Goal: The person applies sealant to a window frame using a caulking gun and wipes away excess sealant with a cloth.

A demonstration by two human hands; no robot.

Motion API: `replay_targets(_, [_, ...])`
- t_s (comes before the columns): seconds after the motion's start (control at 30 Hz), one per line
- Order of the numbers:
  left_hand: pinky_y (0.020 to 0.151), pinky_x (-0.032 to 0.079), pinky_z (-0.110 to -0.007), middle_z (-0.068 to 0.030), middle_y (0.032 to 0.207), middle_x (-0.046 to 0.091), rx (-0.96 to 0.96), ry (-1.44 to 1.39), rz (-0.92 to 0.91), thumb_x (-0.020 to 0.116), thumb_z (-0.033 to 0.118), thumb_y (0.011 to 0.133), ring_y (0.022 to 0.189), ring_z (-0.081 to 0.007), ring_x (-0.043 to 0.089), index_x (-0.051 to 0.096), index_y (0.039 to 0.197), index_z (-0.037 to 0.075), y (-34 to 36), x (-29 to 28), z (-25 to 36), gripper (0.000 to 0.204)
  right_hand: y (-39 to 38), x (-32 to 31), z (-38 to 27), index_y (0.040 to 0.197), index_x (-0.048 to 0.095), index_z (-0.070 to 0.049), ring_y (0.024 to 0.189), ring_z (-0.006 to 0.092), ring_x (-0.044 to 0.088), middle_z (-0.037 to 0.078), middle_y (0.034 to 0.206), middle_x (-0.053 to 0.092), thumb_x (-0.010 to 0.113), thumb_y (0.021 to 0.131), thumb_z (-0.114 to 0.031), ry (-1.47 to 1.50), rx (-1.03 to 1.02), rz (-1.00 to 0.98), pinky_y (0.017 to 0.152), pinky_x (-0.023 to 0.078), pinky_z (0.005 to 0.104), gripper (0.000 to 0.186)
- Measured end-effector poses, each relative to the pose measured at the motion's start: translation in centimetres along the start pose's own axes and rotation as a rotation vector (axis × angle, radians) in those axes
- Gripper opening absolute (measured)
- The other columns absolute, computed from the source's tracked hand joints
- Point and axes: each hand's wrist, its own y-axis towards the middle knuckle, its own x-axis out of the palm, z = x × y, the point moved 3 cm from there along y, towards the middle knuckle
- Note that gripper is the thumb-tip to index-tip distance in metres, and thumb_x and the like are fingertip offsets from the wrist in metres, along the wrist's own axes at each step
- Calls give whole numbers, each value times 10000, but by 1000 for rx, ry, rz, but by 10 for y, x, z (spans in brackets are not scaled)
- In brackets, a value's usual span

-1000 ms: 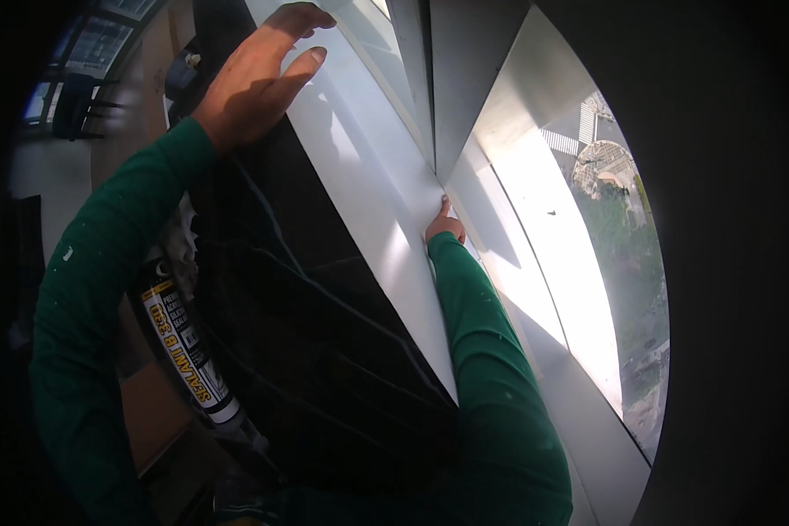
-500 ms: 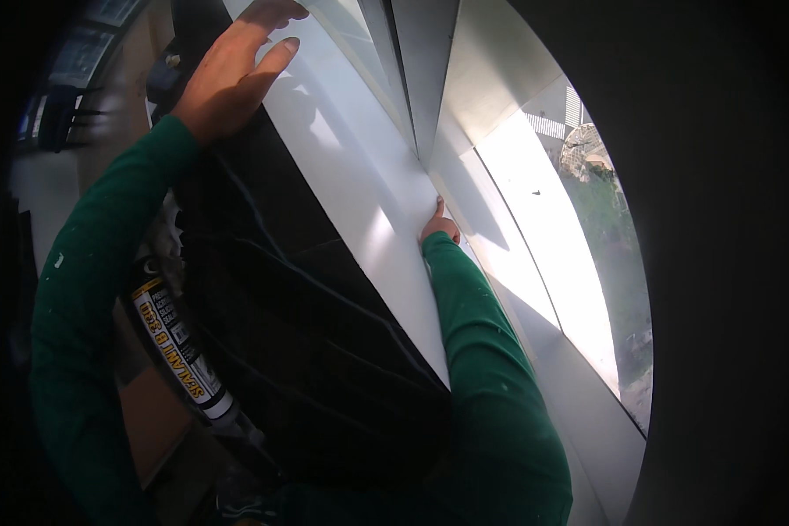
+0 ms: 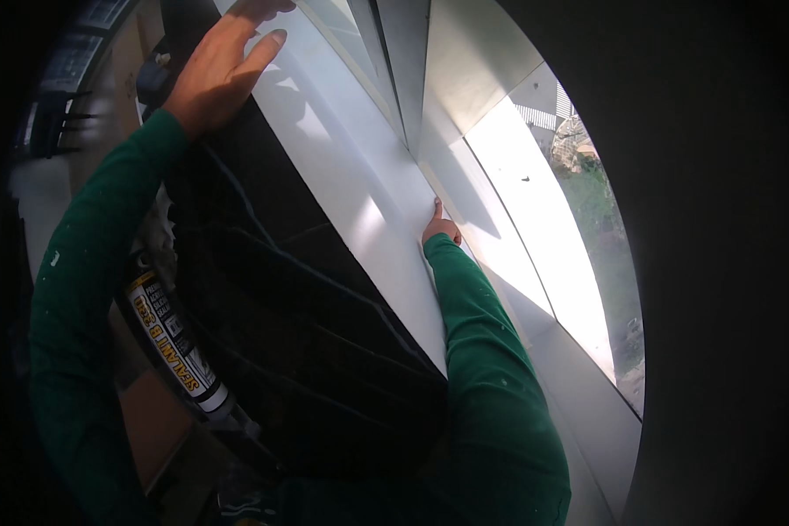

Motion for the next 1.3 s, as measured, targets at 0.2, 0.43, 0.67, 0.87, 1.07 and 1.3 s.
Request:
replay_targets(0.2, [1086,438,-458,-266,1302,592,89,105,-19,405,263,1057,1213,-421,573,572,1300,-32,0,0,0,417,-1,13,8,1602,-250,-53,585,262,678,101,726,709,632,859,-135,-24,16,19,500,536,445,1157])
replay_targets(0.43, [1037,462,-466,-263,1265,611,69,0,-57,436,273,1049,1165,-418,595,601,1256,-30,3,0,6,402,-4,26,23,1604,-205,-1,678,294,728,157,824,748,618,863,-129,-47,0,30,524,564,464,1114])
replay_targets(0.67, [1024,473,-469,-272,1241,633,38,-6,-75,426,268,1056,1157,-414,607,628,1219,-37,0,-2,3,400,-22,33,28,1604,-191,12,710,314,739,189,915,760,589,885,-148,-37,-16,-29,540,575,480,1072])
replay_targets(0.87, [977,500,-471,-273,1176,665,-33,-53,-65,440,259,1051,1099,-412,637,653,1174,-36,1,-3,6,384,-26,53,41,1599,-188,27,720,314,738,192,912,758,588,891,-140,-77,-11,-38,548,583,481,1064])
replay_targets(1.07, [950,506,-463,-267,1080,681,145,8,-58,458,242,1037,1030,-412,651,667,1158,-21,-2,-3,2,357,-38,74,53,1600,-201,8,725,306,739,194,915,758,597,889,-133,-96,33,-65,550,581,474,1079])
replay_targets(1.3, [971,490,-473,-268,1177,659,109,-200,-104,454,234,1036,1096,-423,620,665,1166,-12,-1,-4,11,348,-50,93,71,1602,-221,-18,726,304,739,199,908,757,590,893,-129,-76,68,-93,567,582,469,1083])
